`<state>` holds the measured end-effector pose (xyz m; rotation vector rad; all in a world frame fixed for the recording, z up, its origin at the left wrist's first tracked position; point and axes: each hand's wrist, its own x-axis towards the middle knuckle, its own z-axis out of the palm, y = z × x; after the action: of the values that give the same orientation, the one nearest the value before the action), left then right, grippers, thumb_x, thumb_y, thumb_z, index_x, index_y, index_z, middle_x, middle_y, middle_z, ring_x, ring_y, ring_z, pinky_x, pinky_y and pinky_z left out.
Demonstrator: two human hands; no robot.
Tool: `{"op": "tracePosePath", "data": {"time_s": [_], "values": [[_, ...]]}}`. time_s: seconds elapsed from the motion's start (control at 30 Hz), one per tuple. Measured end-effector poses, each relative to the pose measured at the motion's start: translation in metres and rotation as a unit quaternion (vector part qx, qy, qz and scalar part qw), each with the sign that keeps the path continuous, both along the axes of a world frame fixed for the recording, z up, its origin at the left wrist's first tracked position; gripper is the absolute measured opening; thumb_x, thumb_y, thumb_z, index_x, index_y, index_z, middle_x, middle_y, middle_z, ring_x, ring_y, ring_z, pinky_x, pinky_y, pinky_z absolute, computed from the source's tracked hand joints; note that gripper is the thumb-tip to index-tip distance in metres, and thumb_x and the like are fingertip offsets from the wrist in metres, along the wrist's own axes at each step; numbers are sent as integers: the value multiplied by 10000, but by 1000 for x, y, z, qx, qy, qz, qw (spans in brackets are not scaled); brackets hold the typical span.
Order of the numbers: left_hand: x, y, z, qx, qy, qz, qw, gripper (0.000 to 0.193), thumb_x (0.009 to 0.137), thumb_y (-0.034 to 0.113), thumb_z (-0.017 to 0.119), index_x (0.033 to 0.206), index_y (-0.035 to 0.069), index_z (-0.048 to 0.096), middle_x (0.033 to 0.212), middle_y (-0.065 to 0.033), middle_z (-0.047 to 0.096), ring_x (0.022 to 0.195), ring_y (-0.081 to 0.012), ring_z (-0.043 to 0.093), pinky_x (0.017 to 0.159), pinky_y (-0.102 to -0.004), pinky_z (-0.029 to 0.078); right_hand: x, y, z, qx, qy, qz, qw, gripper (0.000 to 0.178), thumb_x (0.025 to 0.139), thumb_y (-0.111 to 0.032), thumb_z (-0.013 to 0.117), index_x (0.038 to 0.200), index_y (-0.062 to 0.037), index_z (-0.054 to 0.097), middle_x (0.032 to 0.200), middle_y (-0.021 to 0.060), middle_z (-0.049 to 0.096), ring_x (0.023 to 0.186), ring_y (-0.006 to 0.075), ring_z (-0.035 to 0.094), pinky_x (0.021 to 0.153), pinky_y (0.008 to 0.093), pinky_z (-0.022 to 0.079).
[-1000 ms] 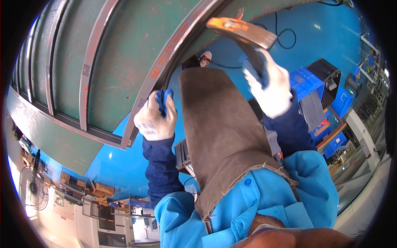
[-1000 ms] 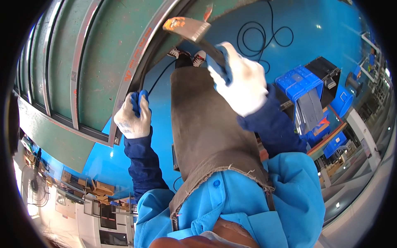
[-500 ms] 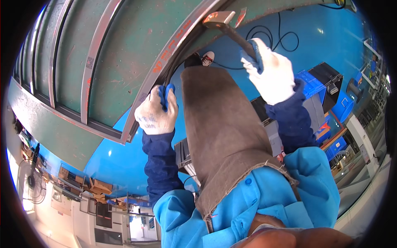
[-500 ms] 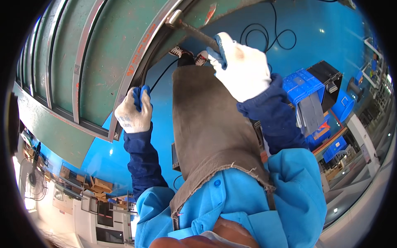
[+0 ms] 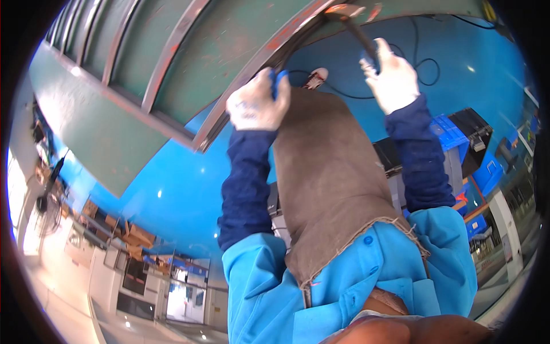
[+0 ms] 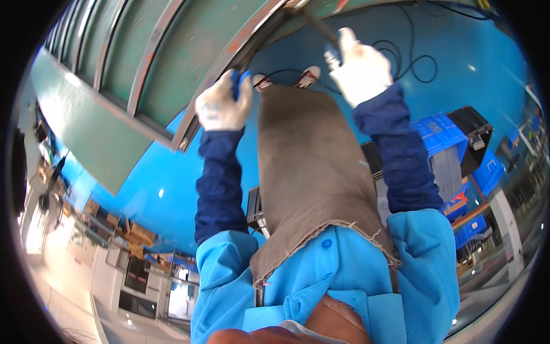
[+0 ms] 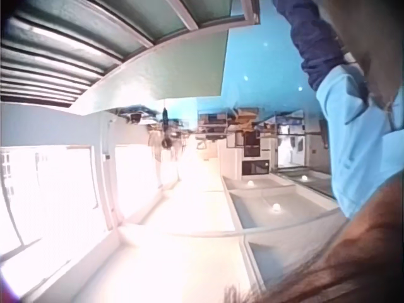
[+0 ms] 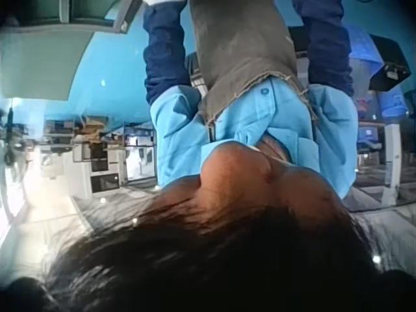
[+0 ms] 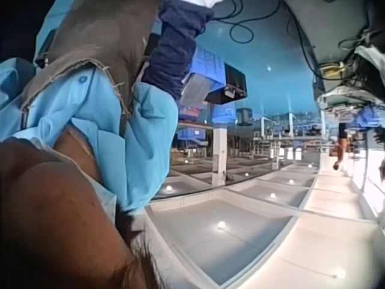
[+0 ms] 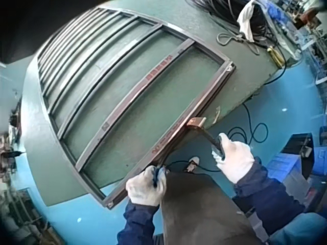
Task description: Fabricating a metal frame by hammering, using pliers to cut or bend components, and smoothing metal edges.
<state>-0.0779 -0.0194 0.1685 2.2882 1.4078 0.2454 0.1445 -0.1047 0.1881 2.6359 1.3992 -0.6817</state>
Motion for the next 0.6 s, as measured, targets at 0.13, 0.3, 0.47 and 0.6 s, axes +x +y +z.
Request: {"op": "tracePosePath", "data": {"time_s": [0.13,0.3,0.47,0.6], "values": [[-17,-8,3,-26,-60,27,997,248,799,326,627,761,83,599,593,-85,616,469,-298,572,478,-356,453,-5,12,10,-24,23,-21,999,426,811,-158,588,1221,-81,502,957,84,697,766,295,663,675,354,497],[-82,-67,0,-260,-107,90,955,281,805,275,665,943,35,618,714,-113,667,546,-294,602,533,-332,467,1,12,4,-41,-19,-47,998,425,809,-139,565,1229,-96,513,968,80,696,794,288,661,701,343,492],[-158,-79,13,-309,-279,238,878,196,811,115,688,953,-2,621,702,-52,624,518,-111,515,480,-215,415,5,1,-2,-3,4,-66,998,313,872,-252,571,1141,-97,528,967,143,674,846,330,658,755,419,503],[-166,-59,25,-266,-250,220,905,171,825,136,669,913,-6,636,691,-55,625,527,-113,534,471,-212,419,-14,4,2,0,-29,-67,997,294,886,-279,561,1104,-85,530,927,173,666,823,363,650,743,430,502]]}}
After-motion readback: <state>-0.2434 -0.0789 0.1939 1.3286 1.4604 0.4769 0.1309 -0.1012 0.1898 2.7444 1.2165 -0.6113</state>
